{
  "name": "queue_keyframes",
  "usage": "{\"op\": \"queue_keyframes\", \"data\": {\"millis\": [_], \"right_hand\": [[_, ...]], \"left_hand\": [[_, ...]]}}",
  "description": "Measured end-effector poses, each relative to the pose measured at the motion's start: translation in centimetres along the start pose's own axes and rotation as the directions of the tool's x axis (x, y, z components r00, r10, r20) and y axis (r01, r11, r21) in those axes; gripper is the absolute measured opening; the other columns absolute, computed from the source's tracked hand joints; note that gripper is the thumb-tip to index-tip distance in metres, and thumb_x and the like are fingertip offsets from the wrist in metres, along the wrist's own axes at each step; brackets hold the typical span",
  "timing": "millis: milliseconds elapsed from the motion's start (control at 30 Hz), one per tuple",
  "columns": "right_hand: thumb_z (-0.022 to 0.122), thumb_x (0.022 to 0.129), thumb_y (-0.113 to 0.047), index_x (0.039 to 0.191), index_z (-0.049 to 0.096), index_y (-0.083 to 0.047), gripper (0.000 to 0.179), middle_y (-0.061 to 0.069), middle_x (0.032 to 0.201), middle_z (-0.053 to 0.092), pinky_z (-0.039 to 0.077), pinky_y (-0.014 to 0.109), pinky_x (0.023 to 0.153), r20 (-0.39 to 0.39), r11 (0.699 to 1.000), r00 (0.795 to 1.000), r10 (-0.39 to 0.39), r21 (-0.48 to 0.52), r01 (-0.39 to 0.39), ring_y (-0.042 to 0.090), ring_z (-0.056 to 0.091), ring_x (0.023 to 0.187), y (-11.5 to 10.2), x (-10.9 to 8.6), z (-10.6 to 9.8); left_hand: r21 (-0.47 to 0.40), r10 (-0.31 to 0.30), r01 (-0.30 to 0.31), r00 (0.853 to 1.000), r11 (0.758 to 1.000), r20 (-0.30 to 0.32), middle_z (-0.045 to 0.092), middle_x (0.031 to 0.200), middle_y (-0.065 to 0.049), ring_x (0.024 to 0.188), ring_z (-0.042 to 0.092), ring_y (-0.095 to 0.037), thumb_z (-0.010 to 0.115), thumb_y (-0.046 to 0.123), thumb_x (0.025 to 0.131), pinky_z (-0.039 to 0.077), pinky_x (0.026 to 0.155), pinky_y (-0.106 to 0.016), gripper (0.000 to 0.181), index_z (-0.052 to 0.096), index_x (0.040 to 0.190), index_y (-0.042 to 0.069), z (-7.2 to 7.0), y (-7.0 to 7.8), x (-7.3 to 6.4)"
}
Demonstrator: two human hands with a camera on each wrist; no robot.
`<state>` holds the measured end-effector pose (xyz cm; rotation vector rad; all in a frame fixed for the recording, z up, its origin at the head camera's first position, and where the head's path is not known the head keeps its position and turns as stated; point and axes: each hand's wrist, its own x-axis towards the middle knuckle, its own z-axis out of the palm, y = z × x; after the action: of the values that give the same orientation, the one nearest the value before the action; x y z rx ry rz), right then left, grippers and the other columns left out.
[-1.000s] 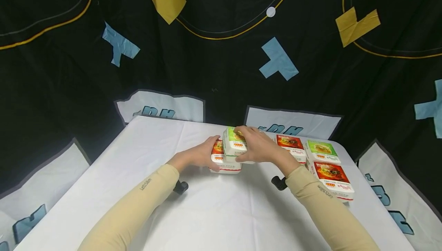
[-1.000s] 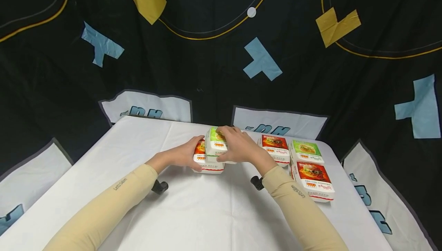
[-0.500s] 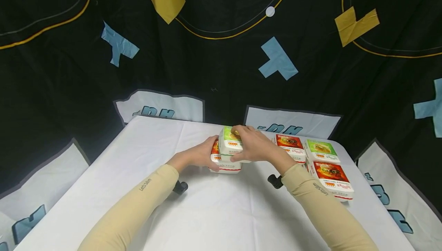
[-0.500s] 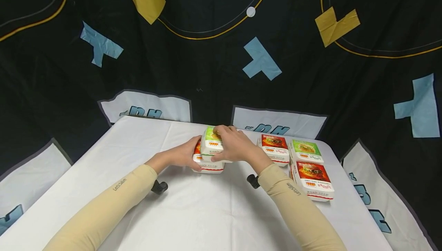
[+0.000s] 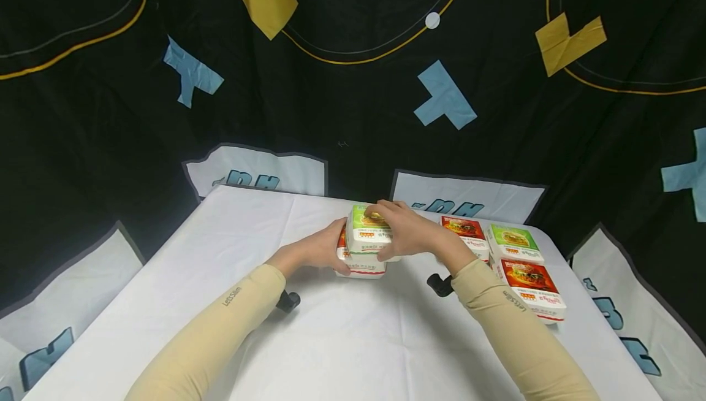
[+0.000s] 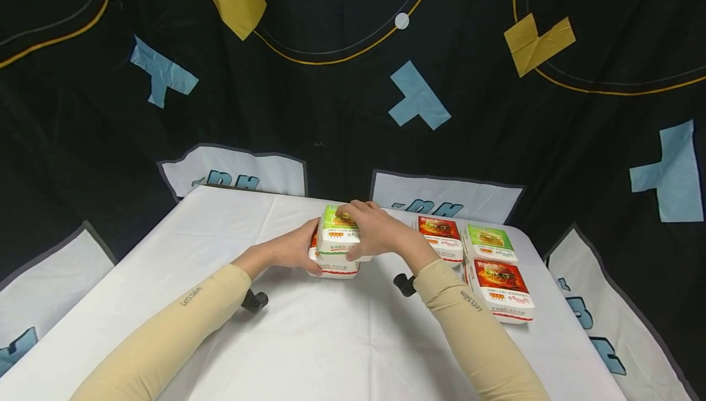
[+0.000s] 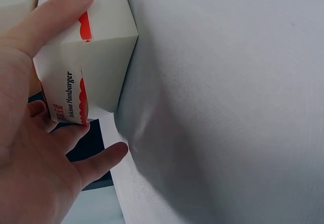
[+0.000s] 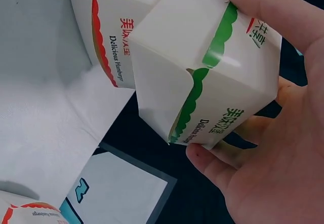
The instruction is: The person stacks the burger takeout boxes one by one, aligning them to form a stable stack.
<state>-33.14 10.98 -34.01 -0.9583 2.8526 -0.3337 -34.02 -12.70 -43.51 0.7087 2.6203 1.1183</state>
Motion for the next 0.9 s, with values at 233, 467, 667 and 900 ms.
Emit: {"op": "queue_keyframes", "data": {"millis": [233, 467, 667, 900], "right_hand": [[0.087, 0.075, -0.038, 0.145, 0.042, -0.033, 0.084, -0.003, 0.148, 0.047, 0.05, 0.044, 0.095, -0.019, 1.0, 1.0, -0.012, 0.009, 0.013, 0.025, 0.04, 0.127, 0.11, 0.0, 0.29], [0.086, 0.076, -0.04, 0.145, 0.043, -0.035, 0.082, -0.004, 0.146, 0.049, 0.05, 0.042, 0.094, -0.042, 0.999, 0.998, -0.035, -0.011, 0.035, 0.023, 0.042, 0.125, -0.01, 0.33, 0.59], [0.087, 0.075, -0.041, 0.145, 0.044, -0.035, 0.082, -0.004, 0.145, 0.05, 0.051, 0.041, 0.092, -0.053, 0.999, 0.998, -0.03, -0.019, 0.029, 0.022, 0.043, 0.122, -0.22, 0.48, 0.74], [0.086, 0.076, -0.044, 0.145, 0.043, -0.035, 0.082, -0.004, 0.146, 0.049, 0.05, 0.041, 0.094, -0.061, 0.999, 0.998, -0.021, -0.039, 0.019, 0.021, 0.043, 0.123, -0.45, 0.6, 0.74]], "left_hand": [[-0.017, 0.072, -0.072, 0.997, 0.997, -0.004, 0.051, 0.136, 0.012, 0.126, 0.051, -0.007, 0.097, 0.017, 0.063, 0.039, 0.113, -0.035, 0.104, 0.034, 0.145, 0.029, 0.06, -0.18, 0.36], [-0.053, 0.139, -0.14, 0.99, 0.989, -0.016, 0.054, 0.134, 0.015, 0.127, 0.05, -0.005, 0.097, 0.013, 0.062, 0.037, 0.115, -0.036, 0.1, 0.038, 0.141, 0.031, 0.1, -0.58, 0.55], [-0.038, 0.125, -0.127, 0.991, 0.991, -0.041, 0.048, 0.14, 0.014, 0.134, 0.045, -0.008, 0.099, 0.015, 0.06, 0.033, 0.118, -0.039, 0.111, 0.031, 0.146, 0.031, 0.18, -0.68, 0.25], [-0.053, 0.099, -0.101, 0.994, 0.993, -0.041, 0.044, 0.146, 0.009, 0.14, 0.041, -0.014, 0.099, 0.02, 0.061, 0.028, 0.121, -0.046, 0.119, 0.022, 0.151, 0.029, 0.12, -0.57, 0.0]]}}
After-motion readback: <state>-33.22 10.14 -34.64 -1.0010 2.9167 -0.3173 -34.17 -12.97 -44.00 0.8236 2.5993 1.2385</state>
